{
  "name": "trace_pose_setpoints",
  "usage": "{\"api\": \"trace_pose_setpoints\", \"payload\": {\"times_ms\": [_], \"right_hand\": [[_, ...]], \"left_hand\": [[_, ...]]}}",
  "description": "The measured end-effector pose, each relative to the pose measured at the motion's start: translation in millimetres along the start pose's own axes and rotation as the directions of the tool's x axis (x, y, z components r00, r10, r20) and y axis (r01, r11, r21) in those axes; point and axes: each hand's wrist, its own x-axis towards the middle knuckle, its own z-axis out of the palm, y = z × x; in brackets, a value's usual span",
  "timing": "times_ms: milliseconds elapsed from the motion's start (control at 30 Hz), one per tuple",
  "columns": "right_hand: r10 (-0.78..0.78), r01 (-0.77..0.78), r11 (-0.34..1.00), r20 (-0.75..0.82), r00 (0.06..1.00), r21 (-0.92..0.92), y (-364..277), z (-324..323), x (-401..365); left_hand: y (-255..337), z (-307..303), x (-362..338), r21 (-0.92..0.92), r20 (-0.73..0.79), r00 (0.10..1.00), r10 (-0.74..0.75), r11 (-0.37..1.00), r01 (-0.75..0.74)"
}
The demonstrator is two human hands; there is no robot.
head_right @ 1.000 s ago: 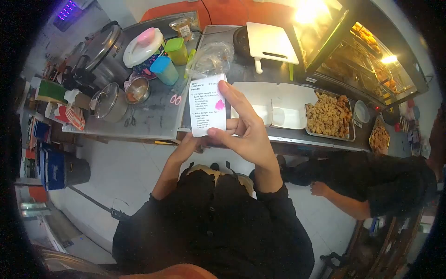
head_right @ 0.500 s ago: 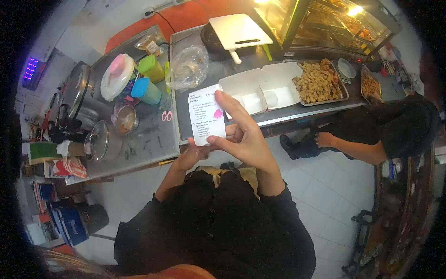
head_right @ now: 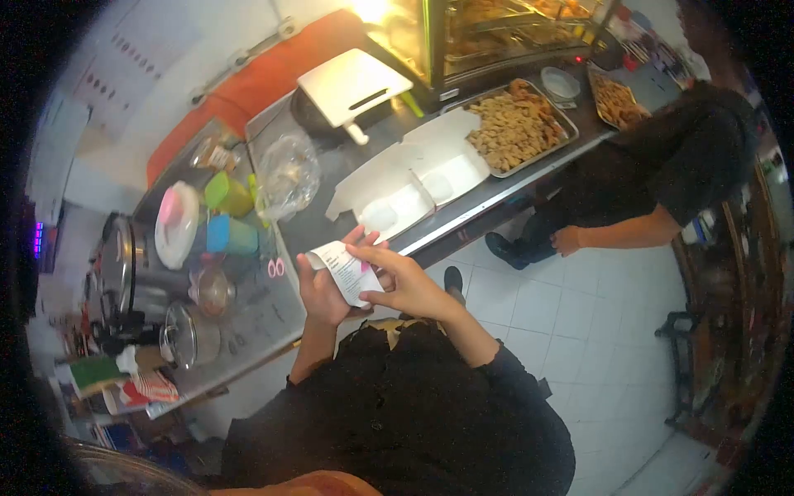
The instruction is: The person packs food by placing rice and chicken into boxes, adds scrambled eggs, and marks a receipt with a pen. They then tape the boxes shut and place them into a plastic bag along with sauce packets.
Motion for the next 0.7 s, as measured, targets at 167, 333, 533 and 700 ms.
{"api": "trace_pose_setpoints", "payload": {"times_ms": [167, 333, 533, 700], "right_hand": [[0.203, -0.186, 0.974, -0.137, 0.970, 0.128, 27, -26, -4], [0.137, -0.165, 0.970, -0.160, 0.978, -0.178, 38, -70, 6], [0.335, -0.339, 0.940, 0.287, 0.897, -0.040, 33, -136, 20], [0.284, -0.298, 0.953, 0.465, 0.839, -0.043, 45, -174, 40]], "left_hand": [[-19, -19, 24, 0.341, -0.296, 0.946, -0.132, 0.910, 0.234], [-49, -7, 60, 0.154, -0.456, 0.877, -0.151, 0.957, 0.245], [-53, -33, 115, -0.006, -0.522, 0.843, -0.130, 0.989, 0.149], [-56, -47, 144, 0.077, -0.509, 0.855, 0.102, 0.994, -0.073]]}}
